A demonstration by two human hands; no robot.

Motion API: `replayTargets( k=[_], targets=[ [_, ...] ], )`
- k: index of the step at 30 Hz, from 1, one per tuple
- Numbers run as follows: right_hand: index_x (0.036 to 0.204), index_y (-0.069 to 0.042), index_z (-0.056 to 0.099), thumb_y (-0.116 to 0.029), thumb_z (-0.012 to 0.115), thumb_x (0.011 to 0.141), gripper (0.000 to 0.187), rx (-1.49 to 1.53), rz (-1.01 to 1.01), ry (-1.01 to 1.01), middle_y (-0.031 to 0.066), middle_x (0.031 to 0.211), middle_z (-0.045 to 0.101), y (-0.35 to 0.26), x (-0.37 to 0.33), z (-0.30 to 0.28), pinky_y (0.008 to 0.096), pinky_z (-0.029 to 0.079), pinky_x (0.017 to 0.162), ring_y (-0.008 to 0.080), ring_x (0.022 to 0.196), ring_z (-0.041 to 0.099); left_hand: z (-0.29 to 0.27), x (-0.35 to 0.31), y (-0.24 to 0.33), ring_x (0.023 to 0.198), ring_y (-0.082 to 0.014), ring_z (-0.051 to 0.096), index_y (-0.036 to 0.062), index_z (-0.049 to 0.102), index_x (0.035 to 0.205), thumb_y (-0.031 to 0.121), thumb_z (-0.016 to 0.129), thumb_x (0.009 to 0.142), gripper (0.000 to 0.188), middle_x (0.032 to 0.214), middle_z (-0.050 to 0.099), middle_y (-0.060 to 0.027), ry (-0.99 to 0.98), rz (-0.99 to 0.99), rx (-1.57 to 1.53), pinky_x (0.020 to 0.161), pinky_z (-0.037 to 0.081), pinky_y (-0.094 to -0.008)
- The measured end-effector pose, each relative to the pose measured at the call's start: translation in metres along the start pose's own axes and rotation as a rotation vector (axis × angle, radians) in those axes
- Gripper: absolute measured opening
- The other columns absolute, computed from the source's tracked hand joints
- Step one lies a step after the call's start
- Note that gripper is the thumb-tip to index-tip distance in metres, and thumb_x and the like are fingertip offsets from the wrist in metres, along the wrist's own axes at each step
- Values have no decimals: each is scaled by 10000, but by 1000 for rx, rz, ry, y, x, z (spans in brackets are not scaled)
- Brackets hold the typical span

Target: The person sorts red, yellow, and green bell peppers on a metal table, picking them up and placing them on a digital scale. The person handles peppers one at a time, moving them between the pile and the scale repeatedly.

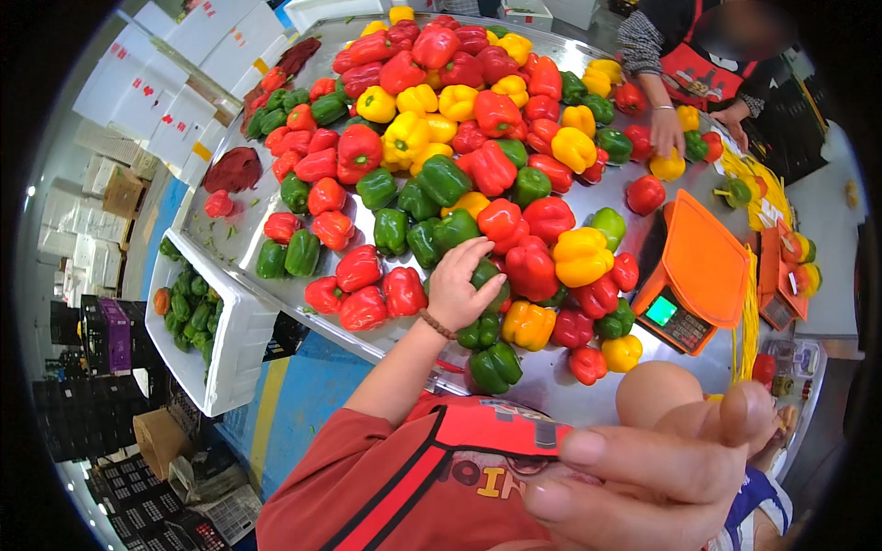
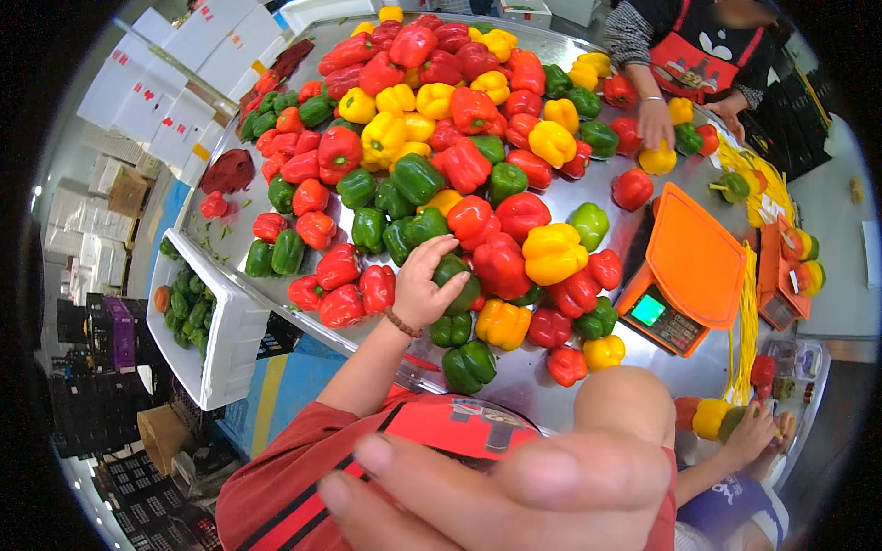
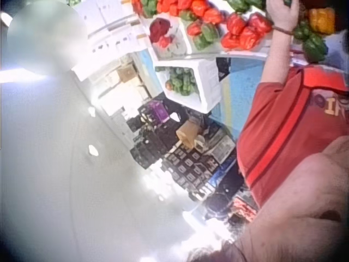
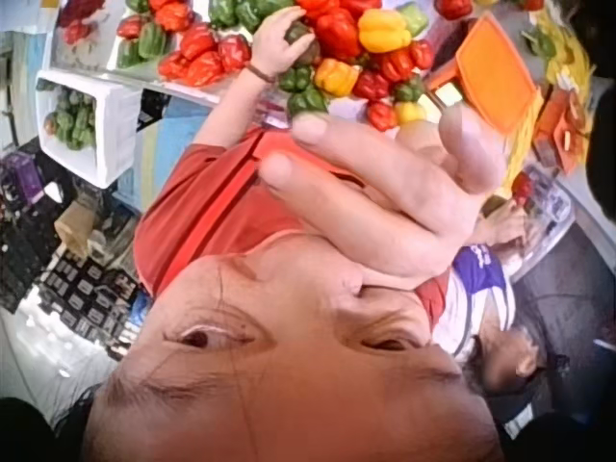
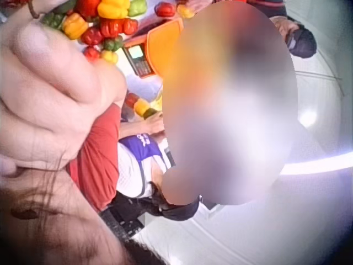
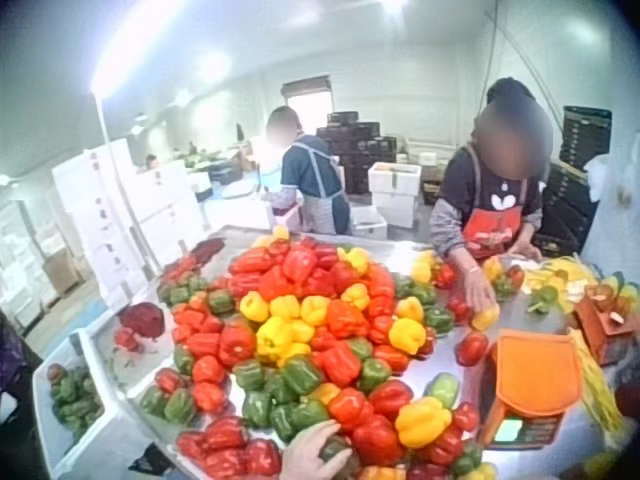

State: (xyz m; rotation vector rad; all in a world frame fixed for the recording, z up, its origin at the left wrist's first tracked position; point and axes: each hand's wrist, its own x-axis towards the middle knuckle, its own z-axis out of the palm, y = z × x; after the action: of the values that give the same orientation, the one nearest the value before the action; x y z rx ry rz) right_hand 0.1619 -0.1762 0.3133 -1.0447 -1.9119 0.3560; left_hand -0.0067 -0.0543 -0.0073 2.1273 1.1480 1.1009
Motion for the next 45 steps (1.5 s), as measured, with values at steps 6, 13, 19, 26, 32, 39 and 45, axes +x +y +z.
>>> replayTargets(
  k=[6, 13, 19, 26, 32, 39, 45],
  targets=[
    [848, -175, 662, -80, 660, 698, 177, -195, -161, 161, -19, 1010, 702, 26, 5, 40, 515, 299, 1103, 156, 898, 677, 7, 4, -2, 1086, -331, 587, 48, 612, 1164, 243, 742, 761, 466, 1204, 615, -149, -30, -22, -31, 932, 475, -399],
    [1153, -43, 615, -172, 672, 830, 353, -290, 214, 228, 127, 1119, 657, 180, -24, 55, 408, 434, 978, 318, 1040, 609, -9, 2, 2, 1219, -358, 499, 38, 514, 1295, 293, 730, 777, 617, 1325, 525, -182, -51, 4, -57, 1031, 401, -424],
    [1329, -7, 485, -299, 721, 827, 627, -152, 750, 182, 208, 1267, 567, 295, -141, 83, 396, 415, 1013, 331, 1173, 549, -41, -12, -35, 1217, -345, 505, -8, 451, 1345, 319, 722, 821, 674, 1323, 509, -210, 87, -162, -65, 1027, 406, -407],
    [1401, 9, 391, -263, 771, 781, 777, 202, 844, 86, 196, 1291, 550, 275, -147, 90, 359, 422, 1013, 289, 1201, 543, -46, -12, -20, 1138, -317, 548, -3, 444, 1341, 367, 772, 763, 760, 1260, 536, -195, -132, -351, -59, 962, 455, -394],
    [1404, 39, 362, -238, 833, 699, 892, 181, 806, 261, 213, 1278, 529, 283, -163, 119, 371, 433, 1008, 289, 1178, 546, -37, -26, -5, 1182, -379, 509, -3, 423, 1343, 362, 839, 650, 887, 1280, 516, -223, -291, -342, 71, 1012, 418, -438],
    [1383, -22, 411, -275, 841, 639, 896, 0, 709, 334, 188, 1279, 521, 259, -165, 107, 395, 420, 1019, 323, 1192, 530, -25, -33, -3, 1170, -368, 522, 1, 389, 1365, 290, 838, 655, 888, 1272, 514, -218, -235, -356, 38, 980, 447, -431],
    [1387, -18, 405, -239, 832, 637, 891, 22, 717, 431, 179, 1313, 497, 235, -175, 83, 383, 397, 1039, 296, 1225, 506, -26, -32, -4, 1147, -364, 532, 10, 392, 1366, 323, 827, 665, 882, 1250, 523, -206, -242, -330, 56, 952, 460, -429]
  ],
)
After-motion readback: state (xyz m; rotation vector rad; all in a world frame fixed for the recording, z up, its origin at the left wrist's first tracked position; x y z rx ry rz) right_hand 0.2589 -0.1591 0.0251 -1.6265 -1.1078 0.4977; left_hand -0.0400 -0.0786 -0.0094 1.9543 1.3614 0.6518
